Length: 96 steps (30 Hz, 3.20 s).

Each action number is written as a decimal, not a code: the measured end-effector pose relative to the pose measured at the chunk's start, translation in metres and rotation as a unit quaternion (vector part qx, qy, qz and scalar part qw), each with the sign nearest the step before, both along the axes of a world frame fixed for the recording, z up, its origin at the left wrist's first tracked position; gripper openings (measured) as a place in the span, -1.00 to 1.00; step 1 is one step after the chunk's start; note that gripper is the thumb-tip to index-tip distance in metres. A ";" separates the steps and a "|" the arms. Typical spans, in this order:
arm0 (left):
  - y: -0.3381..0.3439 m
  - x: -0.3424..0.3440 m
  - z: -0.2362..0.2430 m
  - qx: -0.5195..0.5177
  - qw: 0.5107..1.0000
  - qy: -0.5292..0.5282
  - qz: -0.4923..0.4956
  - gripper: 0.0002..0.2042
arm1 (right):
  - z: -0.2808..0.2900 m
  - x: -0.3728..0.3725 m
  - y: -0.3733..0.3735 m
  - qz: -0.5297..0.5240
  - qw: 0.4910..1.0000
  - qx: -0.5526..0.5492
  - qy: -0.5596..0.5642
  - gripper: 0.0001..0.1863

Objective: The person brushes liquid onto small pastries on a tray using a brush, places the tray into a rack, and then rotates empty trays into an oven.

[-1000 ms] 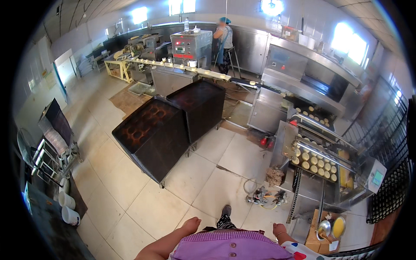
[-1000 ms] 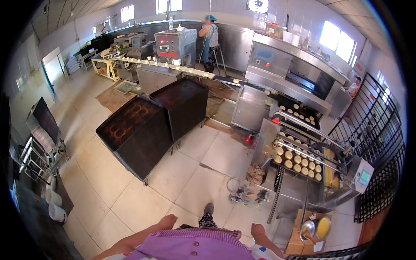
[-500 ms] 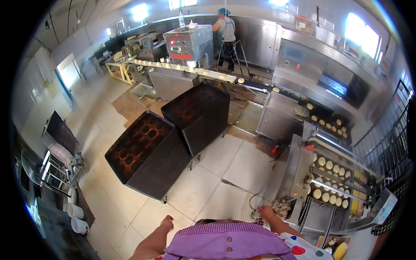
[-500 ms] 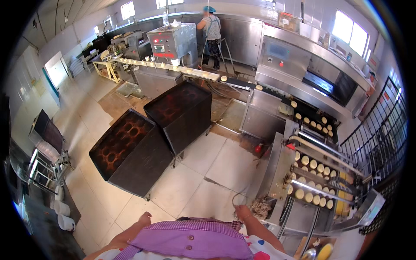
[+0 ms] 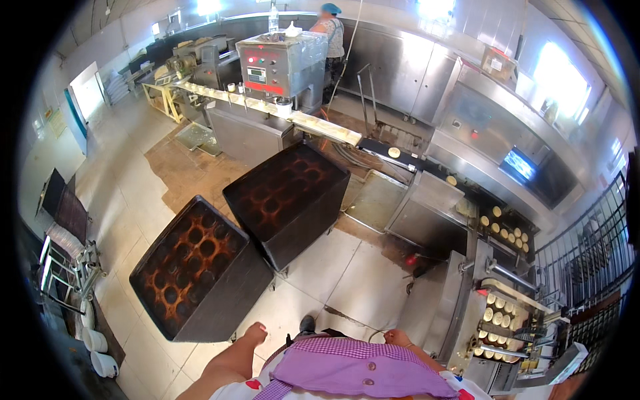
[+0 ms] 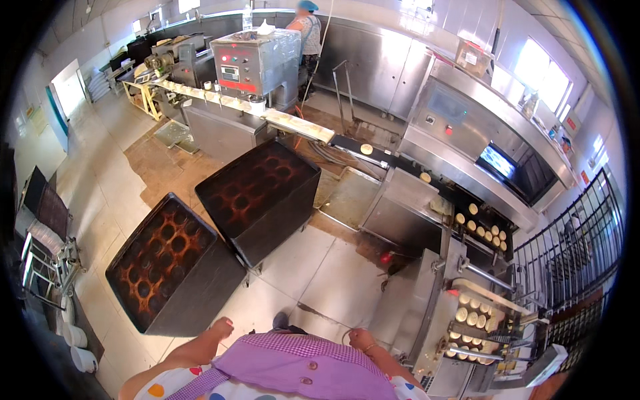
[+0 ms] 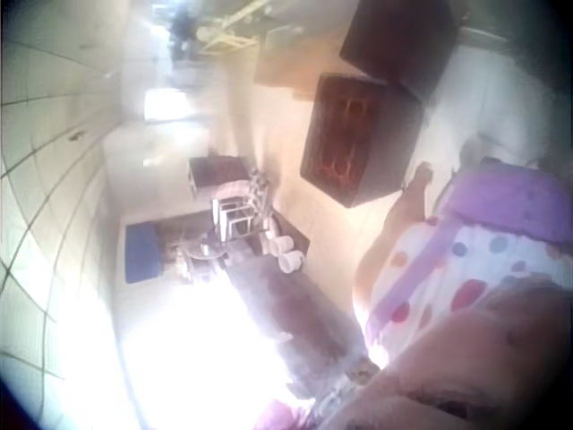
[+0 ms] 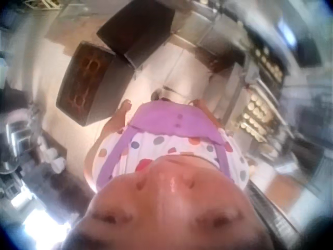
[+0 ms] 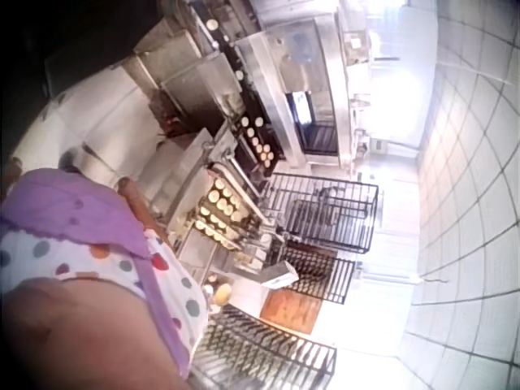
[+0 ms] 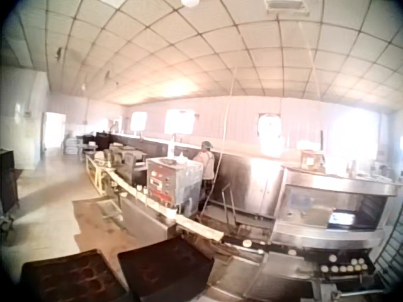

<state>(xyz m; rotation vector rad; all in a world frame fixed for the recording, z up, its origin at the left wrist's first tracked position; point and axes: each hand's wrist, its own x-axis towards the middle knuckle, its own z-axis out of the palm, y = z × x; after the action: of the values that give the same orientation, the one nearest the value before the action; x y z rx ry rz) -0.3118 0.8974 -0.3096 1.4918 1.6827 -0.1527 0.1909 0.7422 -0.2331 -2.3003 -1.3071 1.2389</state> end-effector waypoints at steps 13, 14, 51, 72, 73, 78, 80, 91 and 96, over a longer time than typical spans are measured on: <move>0.233 0.174 0.051 0.045 0.993 -0.111 -0.017 -0.76 | -0.123 0.118 -0.005 -0.159 0.984 -0.004 0.084 -0.67; 0.238 0.200 0.060 0.014 0.986 -0.163 0.034 -0.75 | -0.134 0.146 -0.011 -0.153 0.982 -0.013 0.107 -0.68; 0.354 0.160 0.039 -0.078 0.513 -0.216 0.827 -0.76 | 0.026 0.126 0.396 0.020 0.987 -0.019 0.157 -0.79; 0.380 0.169 0.170 0.119 0.858 -0.303 0.398 -0.70 | 0.028 -0.028 0.629 -0.101 0.956 -0.092 0.258 -0.77; 0.353 0.172 0.151 0.116 0.882 -0.254 0.380 -0.75 | 0.020 -0.026 0.633 -0.113 0.956 -0.109 0.249 -0.76; 0.236 0.173 0.092 -0.043 0.909 -0.224 0.350 -0.75 | -0.029 -0.032 0.657 -0.149 0.945 -0.166 0.241 -0.66; 0.226 0.165 0.102 -0.054 0.916 -0.215 0.335 -0.71 | -0.046 -0.046 0.665 -0.139 0.942 -0.176 0.250 -0.60; 0.242 0.148 0.111 0.026 0.882 -0.228 0.412 -0.74 | -0.111 -0.035 0.684 -0.114 0.993 0.029 -0.010 -0.72; 0.219 0.137 0.116 -0.030 0.820 -0.257 0.511 -0.73 | -0.063 -0.079 0.670 -0.205 0.960 0.113 0.151 -0.86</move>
<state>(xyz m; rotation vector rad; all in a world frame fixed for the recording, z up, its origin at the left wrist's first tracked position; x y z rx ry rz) -0.1744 1.1163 -0.1933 0.3483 1.7476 0.7093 0.1114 1.4127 -0.2963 -1.9895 -0.7712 1.1671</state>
